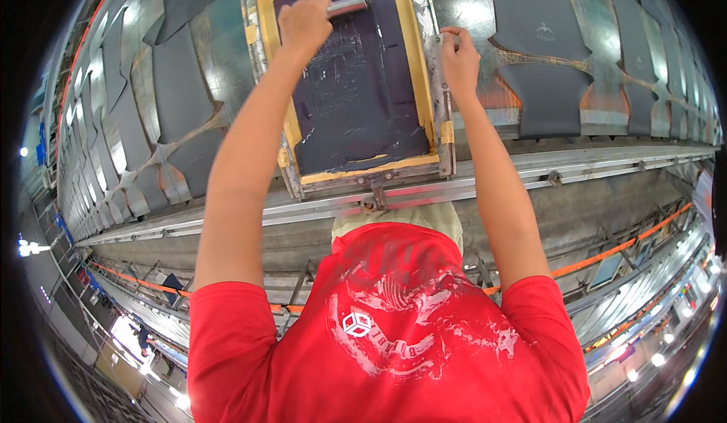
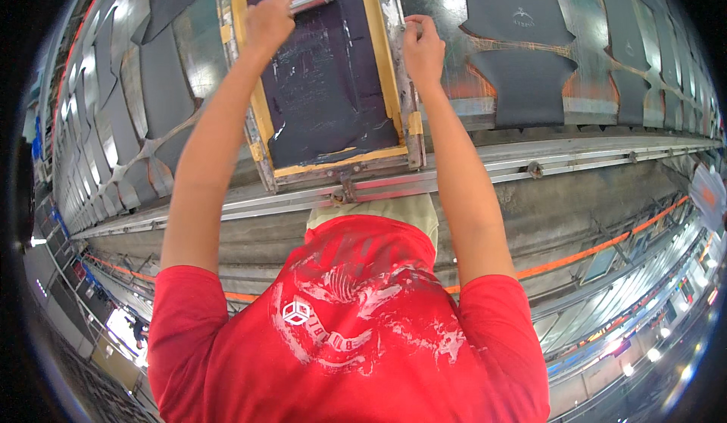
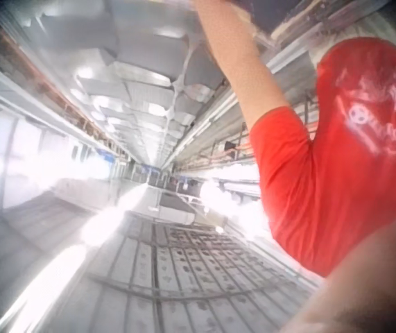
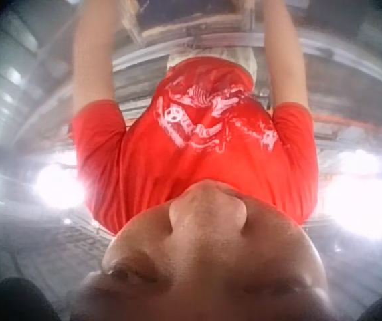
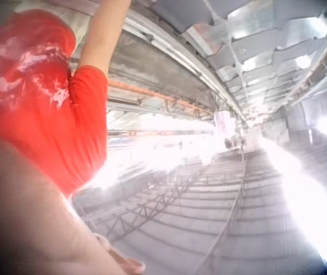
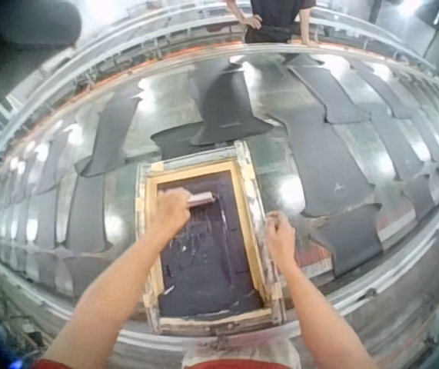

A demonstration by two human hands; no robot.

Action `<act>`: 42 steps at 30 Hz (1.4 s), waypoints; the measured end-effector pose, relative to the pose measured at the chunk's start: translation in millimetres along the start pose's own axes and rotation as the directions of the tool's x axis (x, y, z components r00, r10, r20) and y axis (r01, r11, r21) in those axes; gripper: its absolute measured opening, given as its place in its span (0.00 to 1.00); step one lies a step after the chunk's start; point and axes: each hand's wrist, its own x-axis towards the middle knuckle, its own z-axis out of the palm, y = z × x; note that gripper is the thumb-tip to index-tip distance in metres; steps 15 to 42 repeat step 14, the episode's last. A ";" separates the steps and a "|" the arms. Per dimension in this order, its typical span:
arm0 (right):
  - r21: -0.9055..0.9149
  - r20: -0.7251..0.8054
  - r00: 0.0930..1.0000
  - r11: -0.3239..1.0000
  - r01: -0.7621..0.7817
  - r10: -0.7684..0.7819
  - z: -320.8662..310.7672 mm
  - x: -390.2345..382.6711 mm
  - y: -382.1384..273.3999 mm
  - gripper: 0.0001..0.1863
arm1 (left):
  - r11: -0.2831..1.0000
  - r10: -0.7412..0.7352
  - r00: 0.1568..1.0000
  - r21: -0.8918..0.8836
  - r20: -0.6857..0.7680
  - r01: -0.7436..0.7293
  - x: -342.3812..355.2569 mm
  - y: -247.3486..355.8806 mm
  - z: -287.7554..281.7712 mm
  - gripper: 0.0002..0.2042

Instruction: The person pours dark ink onto a screen-printing frame, stirs it, and then uses a squeegee to spread the ink evenly across the screen mesh. The person moves the frame to a conveyor and continues to pull the squeegee across the screen multiple times.

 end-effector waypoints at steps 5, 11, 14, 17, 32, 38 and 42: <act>0.007 0.005 1.000 1.000 -0.001 0.001 1.3 3.4 12.6 0.12 | 0.997 0.018 1.000 -0.075 0.014 -0.017 -110.6 49.2 -14.8 0.10; 0.046 -0.015 1.000 0.999 0.014 -0.013 5.0 4.9 13.7 0.12 | 0.987 0.003 0.998 -0.161 -0.061 -0.013 -240.8 106.6 -22.6 0.05; 0.067 0.032 0.999 0.997 0.033 -0.035 7.1 11.1 19.7 0.14 | 0.981 -0.035 0.992 -0.191 -0.123 0.011 -261.6 118.3 -25.7 0.07; 0.067 0.032 0.999 0.997 0.033 -0.035 7.1 11.1 19.7 0.14 | 0.981 -0.035 0.992 -0.191 -0.123 0.011 -261.6 118.3 -25.7 0.07; 0.067 0.032 0.999 0.997 0.033 -0.035 7.1 11.1 19.7 0.14 | 0.981 -0.035 0.992 -0.191 -0.123 0.011 -261.6 118.3 -25.7 0.07; 0.067 0.032 0.999 0.997 0.033 -0.035 7.1 11.1 19.7 0.14 | 0.981 -0.035 0.992 -0.191 -0.123 0.011 -261.6 118.3 -25.7 0.07; 0.067 0.032 0.999 0.997 0.033 -0.035 7.1 11.1 19.7 0.14 | 0.981 -0.035 0.992 -0.191 -0.123 0.011 -261.6 118.3 -25.7 0.07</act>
